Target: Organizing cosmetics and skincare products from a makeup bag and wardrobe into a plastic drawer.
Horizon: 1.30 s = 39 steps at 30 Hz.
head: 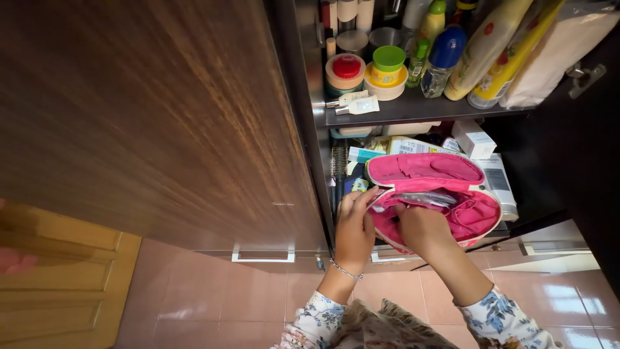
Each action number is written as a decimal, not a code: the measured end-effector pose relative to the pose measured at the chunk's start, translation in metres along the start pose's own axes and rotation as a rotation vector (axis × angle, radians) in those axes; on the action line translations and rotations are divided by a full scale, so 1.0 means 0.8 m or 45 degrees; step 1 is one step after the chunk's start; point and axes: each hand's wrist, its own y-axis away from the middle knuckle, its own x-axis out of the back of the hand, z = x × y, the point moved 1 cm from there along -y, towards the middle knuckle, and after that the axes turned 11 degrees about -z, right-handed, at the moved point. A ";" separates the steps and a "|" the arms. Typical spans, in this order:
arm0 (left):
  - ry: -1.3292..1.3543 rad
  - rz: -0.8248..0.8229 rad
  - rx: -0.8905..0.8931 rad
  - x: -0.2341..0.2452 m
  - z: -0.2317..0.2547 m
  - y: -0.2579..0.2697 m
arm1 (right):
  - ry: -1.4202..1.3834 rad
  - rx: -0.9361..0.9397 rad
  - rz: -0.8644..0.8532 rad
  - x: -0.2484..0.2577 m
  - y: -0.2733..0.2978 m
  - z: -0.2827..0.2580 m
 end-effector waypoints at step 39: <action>1.535 -0.022 0.605 -0.081 -0.064 -0.070 | -2.071 0.107 0.650 0.026 0.003 0.183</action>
